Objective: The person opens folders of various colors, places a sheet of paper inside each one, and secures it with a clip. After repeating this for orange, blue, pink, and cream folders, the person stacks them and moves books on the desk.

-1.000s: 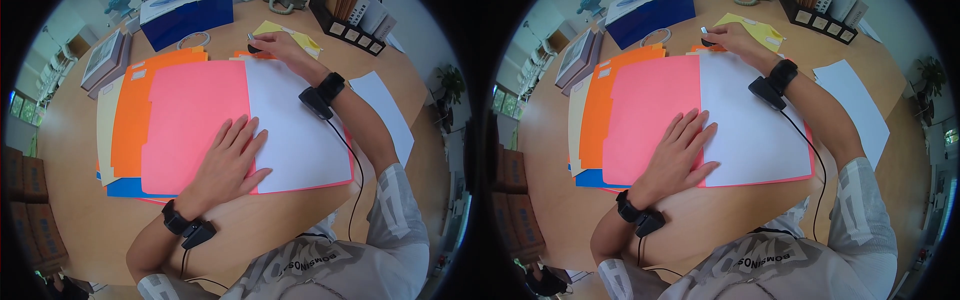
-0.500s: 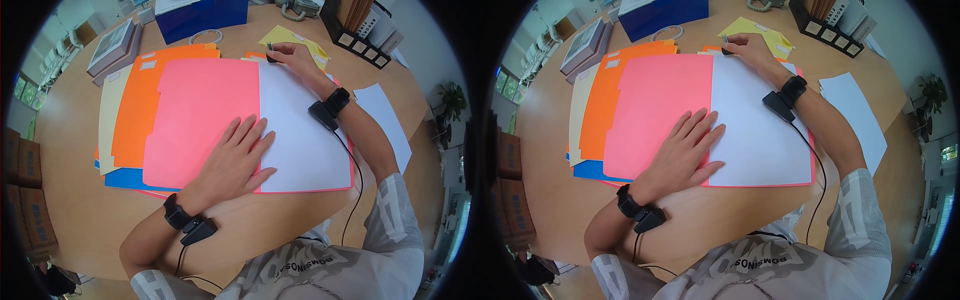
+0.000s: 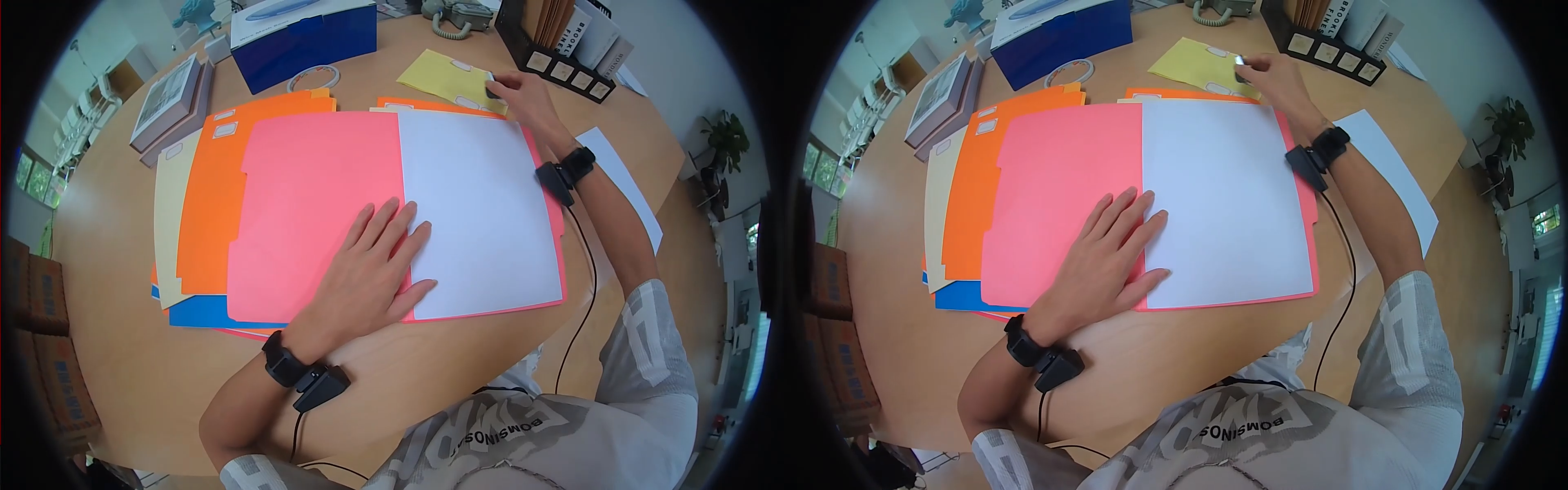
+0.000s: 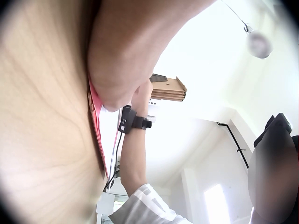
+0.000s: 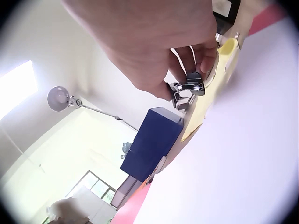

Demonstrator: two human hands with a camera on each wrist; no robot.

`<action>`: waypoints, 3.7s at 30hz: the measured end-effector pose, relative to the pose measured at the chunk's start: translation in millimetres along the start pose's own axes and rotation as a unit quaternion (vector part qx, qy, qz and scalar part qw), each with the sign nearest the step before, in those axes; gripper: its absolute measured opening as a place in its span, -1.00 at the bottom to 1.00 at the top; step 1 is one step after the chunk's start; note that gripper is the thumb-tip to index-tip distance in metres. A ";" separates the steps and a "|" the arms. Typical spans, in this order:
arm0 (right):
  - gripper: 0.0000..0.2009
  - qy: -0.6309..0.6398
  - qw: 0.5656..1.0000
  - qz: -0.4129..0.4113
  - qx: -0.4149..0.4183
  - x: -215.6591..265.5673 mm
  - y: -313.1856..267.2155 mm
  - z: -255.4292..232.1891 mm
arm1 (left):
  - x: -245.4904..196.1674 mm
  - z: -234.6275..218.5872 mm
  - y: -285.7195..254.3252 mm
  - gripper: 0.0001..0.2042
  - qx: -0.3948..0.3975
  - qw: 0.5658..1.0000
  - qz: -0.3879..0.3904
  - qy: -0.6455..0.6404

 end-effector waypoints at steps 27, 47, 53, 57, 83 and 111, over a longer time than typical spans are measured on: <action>-0.40 -0.265 0.906 -0.251 0.215 24.0 -114.3 51.0 | -25.4 -40.6 -40.4 -0.28 0.076 0.996 -0.033 0.033; -0.48 -0.137 0.944 -0.236 0.188 14.1 -108.6 47.1 | -117.3 -42.2 -46.1 -0.68 -0.131 0.872 0.162 0.443; -0.66 -0.014 0.989 -0.146 0.016 -36.1 -87.2 -43.2 | -102.8 -51.3 -40.6 -0.74 -0.168 0.956 0.176 0.162; -0.65 -0.037 0.989 -0.131 -0.050 -33.1 -77.8 -76.1 | -48.4 -43.1 -9.9 -0.65 -0.058 0.997 -0.041 -0.028; -0.52 -0.286 0.891 -0.288 0.202 52.2 -64.4 80.0 | -11.3 -1.9 -5.0 -0.42 -0.005 0.998 -0.028 -0.049; -0.67 0.005 0.967 -0.252 -0.026 2.0 -105.2 -17.5 | 62.4 -116.6 -147.2 -0.68 -0.186 0.948 -0.143 0.216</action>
Point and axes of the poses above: each hand's wrist, its own y-axis towards the middle knuckle, its own z-axis out of the palm, x = y × z, the point moved 4 cm from there along y, towards the middle knuckle, and after that the axes turned 13 degrees about x, right-handed, at the moved point
